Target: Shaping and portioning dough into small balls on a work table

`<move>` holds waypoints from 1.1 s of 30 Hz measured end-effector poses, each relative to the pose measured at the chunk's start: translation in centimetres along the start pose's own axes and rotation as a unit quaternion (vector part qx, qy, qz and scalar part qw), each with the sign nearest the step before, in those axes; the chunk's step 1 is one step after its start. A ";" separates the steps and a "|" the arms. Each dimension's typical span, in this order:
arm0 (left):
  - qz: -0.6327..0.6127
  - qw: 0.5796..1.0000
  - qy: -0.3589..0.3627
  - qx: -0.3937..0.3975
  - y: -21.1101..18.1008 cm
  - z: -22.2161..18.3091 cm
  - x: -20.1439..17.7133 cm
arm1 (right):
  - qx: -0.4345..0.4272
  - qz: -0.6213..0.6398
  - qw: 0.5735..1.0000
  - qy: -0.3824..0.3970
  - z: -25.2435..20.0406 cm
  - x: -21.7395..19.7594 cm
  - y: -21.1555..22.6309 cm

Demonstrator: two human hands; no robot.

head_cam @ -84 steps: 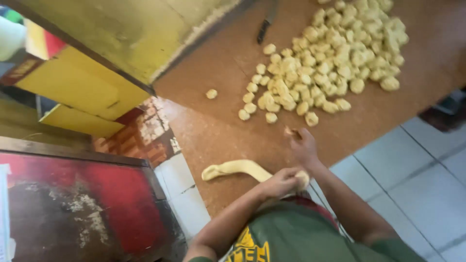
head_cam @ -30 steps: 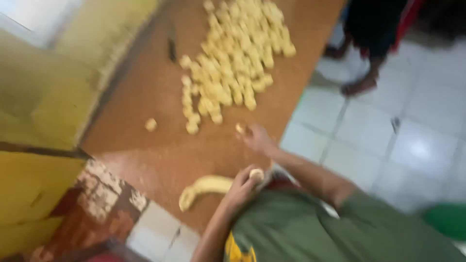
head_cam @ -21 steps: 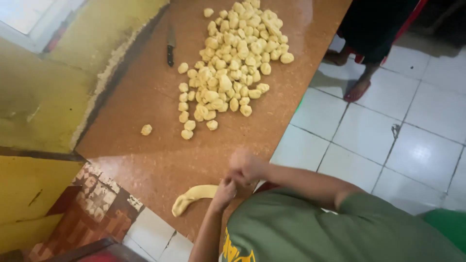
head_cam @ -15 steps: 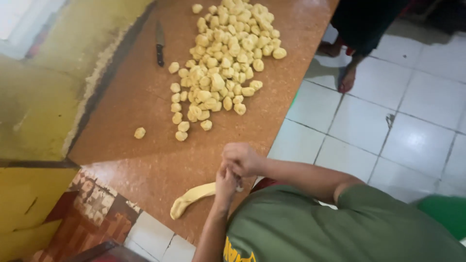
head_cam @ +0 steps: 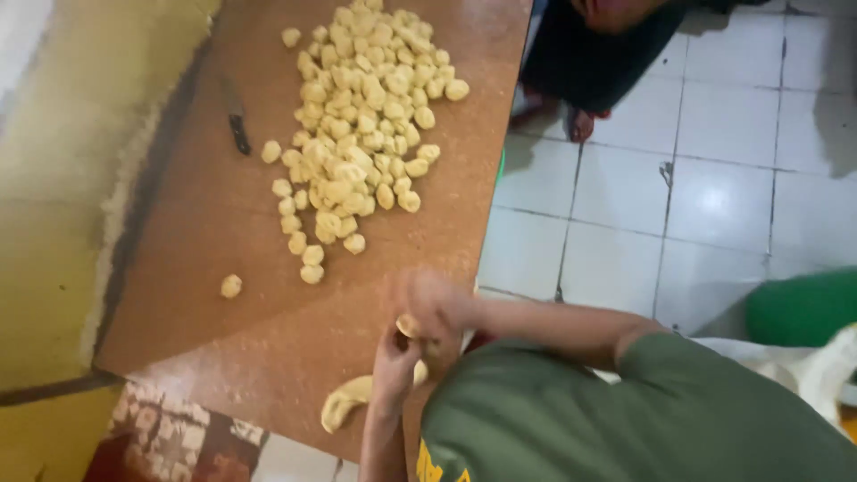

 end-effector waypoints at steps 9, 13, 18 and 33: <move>0.460 0.791 0.033 0.401 10.0 2.1 -5.6 | -0.026 -0.161 0.982 0.099 -3.3 7.0 0.1; -0.131 0.987 -0.034 0.090 8.1 1.9 -4.8 | 0.160 -0.105 0.981 0.037 -5.7 8.8 -6.3; 0.118 0.952 0.182 0.215 1.8 -4.5 -0.8 | 0.422 -0.178 0.884 0.091 -5.6 7.0 -8.9; 0.074 0.979 -0.178 0.057 9.3 0.7 -7.9 | -0.094 -0.167 0.970 0.148 0.1 9.5 -0.7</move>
Point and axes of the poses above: each hand's wrist, its own z-axis towards the middle knuckle, its own x-axis out of the palm, y = z × x, the point moved 5 cm from there along z, towards the middle knuckle, and after that the axes turned 10 degrees about -z, right-handed, at the moved point
